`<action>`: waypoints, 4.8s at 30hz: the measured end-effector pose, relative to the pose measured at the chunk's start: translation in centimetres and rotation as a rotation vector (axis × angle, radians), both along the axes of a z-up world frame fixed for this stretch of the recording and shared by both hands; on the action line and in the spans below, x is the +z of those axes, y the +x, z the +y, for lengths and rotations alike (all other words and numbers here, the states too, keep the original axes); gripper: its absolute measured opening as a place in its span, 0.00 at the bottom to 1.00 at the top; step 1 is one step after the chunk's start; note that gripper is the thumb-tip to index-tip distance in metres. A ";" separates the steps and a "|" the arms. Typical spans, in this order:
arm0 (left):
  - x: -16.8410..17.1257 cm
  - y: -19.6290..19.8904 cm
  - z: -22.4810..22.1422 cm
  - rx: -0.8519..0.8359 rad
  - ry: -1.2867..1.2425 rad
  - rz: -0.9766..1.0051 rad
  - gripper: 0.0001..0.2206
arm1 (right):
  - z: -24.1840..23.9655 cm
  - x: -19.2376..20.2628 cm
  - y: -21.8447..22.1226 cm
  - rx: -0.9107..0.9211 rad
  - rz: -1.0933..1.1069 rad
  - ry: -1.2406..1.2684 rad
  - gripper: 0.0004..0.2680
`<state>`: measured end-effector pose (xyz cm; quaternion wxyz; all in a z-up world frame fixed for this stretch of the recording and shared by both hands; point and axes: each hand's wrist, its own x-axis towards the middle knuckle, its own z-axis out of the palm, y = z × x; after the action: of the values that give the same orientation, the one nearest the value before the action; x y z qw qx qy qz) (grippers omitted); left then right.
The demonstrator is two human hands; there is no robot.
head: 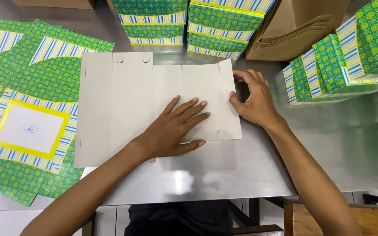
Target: The person folds flat cardboard sheets into small boxes. They fold the side flaps inward, tuck the top and bottom flaps into slots, and press the edges to secure the shape. The finished boxes are stacked on the table.
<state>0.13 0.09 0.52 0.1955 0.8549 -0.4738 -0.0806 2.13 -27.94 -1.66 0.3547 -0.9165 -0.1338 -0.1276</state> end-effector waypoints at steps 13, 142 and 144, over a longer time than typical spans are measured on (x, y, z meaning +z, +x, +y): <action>-0.8 0.2 -0.7 0.090 -0.068 -0.223 0.31 | -0.5 0.9 0.2 0.108 -0.012 -0.082 0.12; -3.0 3.7 -4.8 0.070 -0.193 -0.177 0.33 | 0.9 4.8 -1.8 0.298 0.471 -0.277 0.46; -2.7 3.6 -5.0 0.064 -0.180 -0.154 0.32 | 0.4 5.3 -1.9 0.297 0.499 -0.267 0.45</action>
<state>3.75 -4.87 -2.22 0.2370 0.8521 -0.4653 0.0346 0.18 -27.52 3.67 0.2678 -0.9284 -0.1907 0.1729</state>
